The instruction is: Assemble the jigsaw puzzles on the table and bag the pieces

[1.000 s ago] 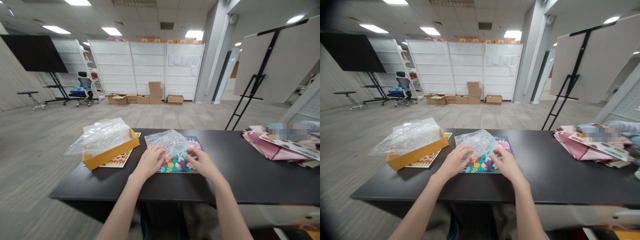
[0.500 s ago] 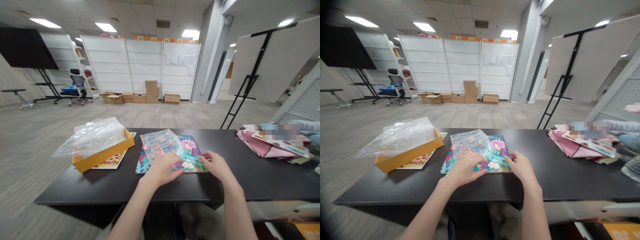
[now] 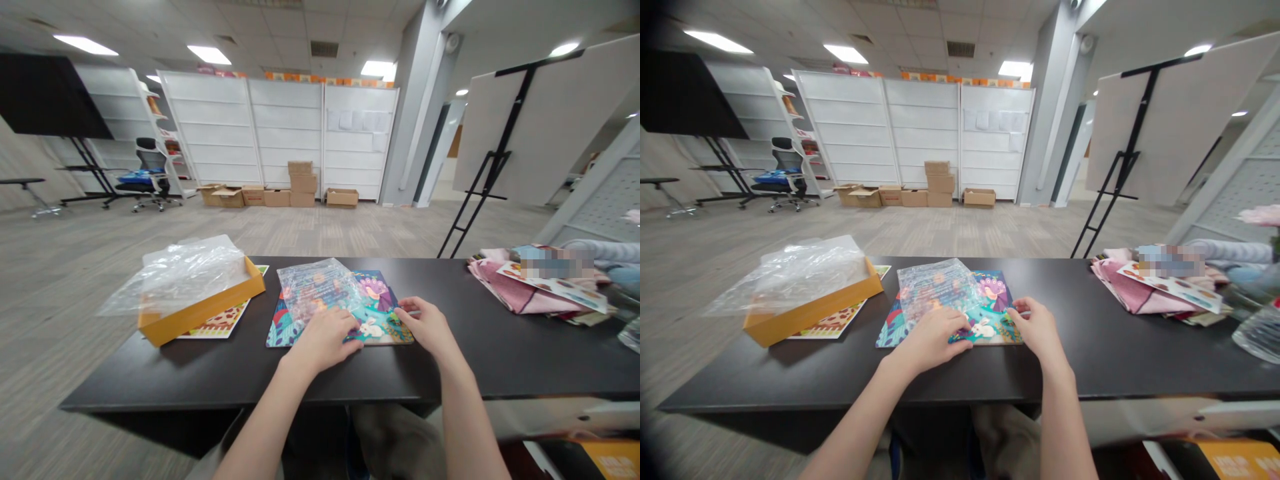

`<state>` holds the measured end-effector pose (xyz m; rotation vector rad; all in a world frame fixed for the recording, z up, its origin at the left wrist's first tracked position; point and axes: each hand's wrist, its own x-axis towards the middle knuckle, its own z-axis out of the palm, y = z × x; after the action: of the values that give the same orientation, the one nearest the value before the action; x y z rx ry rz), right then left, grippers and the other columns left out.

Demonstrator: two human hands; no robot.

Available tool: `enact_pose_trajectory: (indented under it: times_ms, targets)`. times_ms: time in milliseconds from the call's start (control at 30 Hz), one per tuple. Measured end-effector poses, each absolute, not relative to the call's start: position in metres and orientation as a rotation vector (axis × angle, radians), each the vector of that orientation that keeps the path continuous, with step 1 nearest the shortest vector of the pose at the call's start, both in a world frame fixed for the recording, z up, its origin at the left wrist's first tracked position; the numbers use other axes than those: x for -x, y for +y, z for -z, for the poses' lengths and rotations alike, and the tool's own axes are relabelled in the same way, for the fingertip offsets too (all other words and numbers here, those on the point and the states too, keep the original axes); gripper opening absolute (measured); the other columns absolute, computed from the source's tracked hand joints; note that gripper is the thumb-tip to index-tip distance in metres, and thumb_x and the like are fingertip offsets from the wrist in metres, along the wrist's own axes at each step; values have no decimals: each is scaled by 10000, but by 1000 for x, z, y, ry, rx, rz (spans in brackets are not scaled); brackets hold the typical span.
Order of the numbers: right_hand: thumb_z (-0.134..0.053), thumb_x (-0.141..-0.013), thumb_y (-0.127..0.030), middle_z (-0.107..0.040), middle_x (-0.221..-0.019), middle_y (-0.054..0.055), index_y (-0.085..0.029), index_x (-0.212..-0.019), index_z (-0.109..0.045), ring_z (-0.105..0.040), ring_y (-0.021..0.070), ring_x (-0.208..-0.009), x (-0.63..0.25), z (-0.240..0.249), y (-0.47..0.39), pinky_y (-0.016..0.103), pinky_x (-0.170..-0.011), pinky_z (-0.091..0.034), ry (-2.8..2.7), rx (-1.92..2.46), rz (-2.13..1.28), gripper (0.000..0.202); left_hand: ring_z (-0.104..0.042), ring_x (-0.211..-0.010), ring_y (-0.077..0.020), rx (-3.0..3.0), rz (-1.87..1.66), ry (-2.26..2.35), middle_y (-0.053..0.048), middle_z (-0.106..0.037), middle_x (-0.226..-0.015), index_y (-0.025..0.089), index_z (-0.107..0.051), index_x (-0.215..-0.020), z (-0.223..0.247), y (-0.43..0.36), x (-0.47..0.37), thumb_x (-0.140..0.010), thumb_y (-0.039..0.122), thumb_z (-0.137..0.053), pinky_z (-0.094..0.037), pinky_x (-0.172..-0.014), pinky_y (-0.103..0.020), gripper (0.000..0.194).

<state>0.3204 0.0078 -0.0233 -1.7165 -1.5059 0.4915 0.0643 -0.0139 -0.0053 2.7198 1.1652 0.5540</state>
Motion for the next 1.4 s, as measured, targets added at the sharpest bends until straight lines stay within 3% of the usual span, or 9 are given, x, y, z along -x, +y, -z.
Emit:
enact_pose_trajectory:
  times_ms: [233, 467, 867, 1133, 1400]
  targets:
    - [-675, -762, -366, -776, -923, 113, -161, -1007, -701, -739, 222, -722, -310, 25, 27, 334, -729, -555, -1434, 1745, -422, 321, -659, -997, -250, -2710, -579, 1171, -45, -736, -1019, 213, -709, -994, 7, -15, -66, -879, 356, -722, -463, -877, -374, 184]
    - [-636, -774, -306, -788, -840, 121, -180, -791, -741, -755, 273, -836, -299, 20, 43, 344, -777, -540, -1475, 1816, -372, 165, -657, -996, -249, -2691, -589, 1174, -52, -735, -1015, 209, -716, -979, 6, -16, -66, -870, 341, -731, -472, -881, -372, 171]
    - [-644, -719, -452, -790, -790, 114, -192, -774, -741, -758, 302, -805, -311, 25, 37, 343, -703, -534, -1341, 1709, -412, 283, -652, -966, -237, -2661, -614, 1169, -49, -723, -994, 212, -705, -955, 7, -15, -66, -864, 355, -732, -484, -840, -335, 171]
    - [-610, -695, -425, -783, -816, 118, -184, -805, -719, -734, 282, -791, -313, 28, 42, 348, -720, -525, -1292, 1767, -429, 286, -647, -976, -244, -2671, -615, 1168, -54, -714, -1001, 214, -705, -972, 10, -14, -66, -852, 402, -746, -480, -853, -343, 227]
    - [-647, -696, -483, -771, -774, 93, -168, -929, -674, -699, 225, -687, -315, 20, 23, 304, -643, -513, -1289, 1474, -611, 393, -646, -993, -245, -2683, -614, 1143, -57, -714, -1009, 204, -696, -987, 9, -14, -65, -858, 387, -743, -481, -866, -341, 229]
